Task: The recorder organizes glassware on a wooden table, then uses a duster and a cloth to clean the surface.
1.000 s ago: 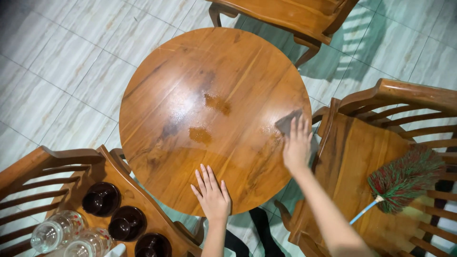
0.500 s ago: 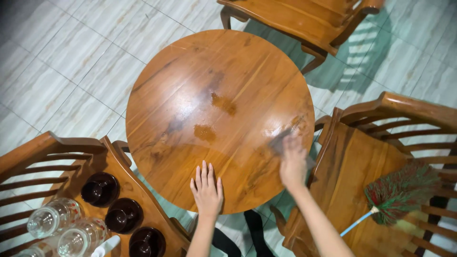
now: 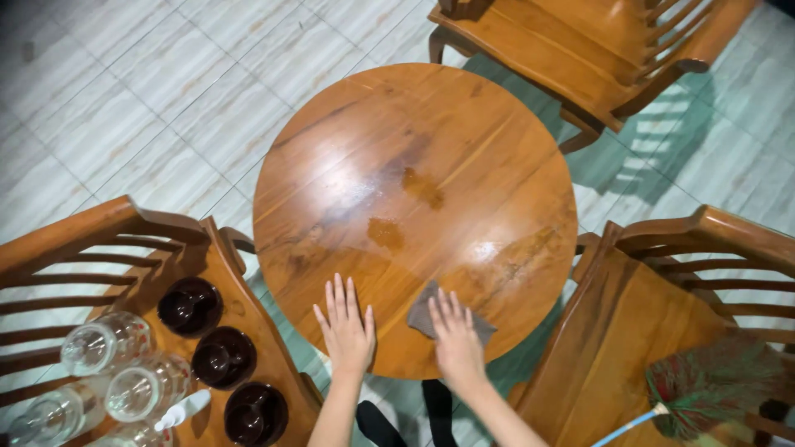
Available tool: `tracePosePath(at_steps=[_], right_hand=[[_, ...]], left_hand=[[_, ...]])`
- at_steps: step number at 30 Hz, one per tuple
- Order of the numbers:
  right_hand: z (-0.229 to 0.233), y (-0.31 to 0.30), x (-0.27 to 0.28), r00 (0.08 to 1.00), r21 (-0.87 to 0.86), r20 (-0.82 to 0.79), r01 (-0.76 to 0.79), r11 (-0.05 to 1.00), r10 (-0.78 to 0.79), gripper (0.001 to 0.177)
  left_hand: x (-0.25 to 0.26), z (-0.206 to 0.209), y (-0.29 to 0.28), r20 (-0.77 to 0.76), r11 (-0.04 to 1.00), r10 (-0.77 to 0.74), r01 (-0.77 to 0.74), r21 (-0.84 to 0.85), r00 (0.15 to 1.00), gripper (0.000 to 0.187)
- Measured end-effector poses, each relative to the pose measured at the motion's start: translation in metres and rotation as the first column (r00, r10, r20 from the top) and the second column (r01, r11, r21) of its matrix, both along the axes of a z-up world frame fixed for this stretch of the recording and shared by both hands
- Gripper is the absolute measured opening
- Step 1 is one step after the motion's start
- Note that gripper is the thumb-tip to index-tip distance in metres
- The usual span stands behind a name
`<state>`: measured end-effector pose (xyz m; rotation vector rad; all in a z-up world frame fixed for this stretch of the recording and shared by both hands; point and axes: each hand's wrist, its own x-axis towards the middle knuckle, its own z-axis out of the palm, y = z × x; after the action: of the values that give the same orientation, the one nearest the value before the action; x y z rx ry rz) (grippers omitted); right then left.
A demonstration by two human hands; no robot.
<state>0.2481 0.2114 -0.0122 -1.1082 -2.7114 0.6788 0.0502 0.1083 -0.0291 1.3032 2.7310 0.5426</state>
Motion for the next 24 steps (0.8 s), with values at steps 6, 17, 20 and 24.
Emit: tracePosePath(at_steps=[6, 17, 20, 24], right_hand=[[-0.026, 0.087, 0.040, 0.930, 0.178, 0.047, 0.352, 0.919, -0.365, 0.066], [-0.010, 0.010, -0.054, 0.995, 0.226, -0.042, 0.093, 0.970, -0.085, 0.074], [-0.010, -0.002, -0.061, 0.986, 0.105, -0.098, -0.127, 0.986, 0.137, 0.068], [-0.001, 0.040, -0.049, 0.986, 0.091, -0.166, 0.036, 0.995, -0.021, 0.067]], left_hand=[[-0.001, -0.004, 0.001, 0.004, 0.998, 0.009, -0.008, -0.055, 1.000, 0.068], [-0.001, 0.010, 0.004, 0.051, 0.996, 0.060, -0.057, -0.064, 0.997, 0.071], [0.000, 0.009, 0.005, 0.037, 0.996, 0.061, -0.058, -0.065, 0.997, 0.071], [-0.002, 0.013, 0.004, 0.018, 0.997, 0.054, -0.053, -0.046, 0.998, 0.071]])
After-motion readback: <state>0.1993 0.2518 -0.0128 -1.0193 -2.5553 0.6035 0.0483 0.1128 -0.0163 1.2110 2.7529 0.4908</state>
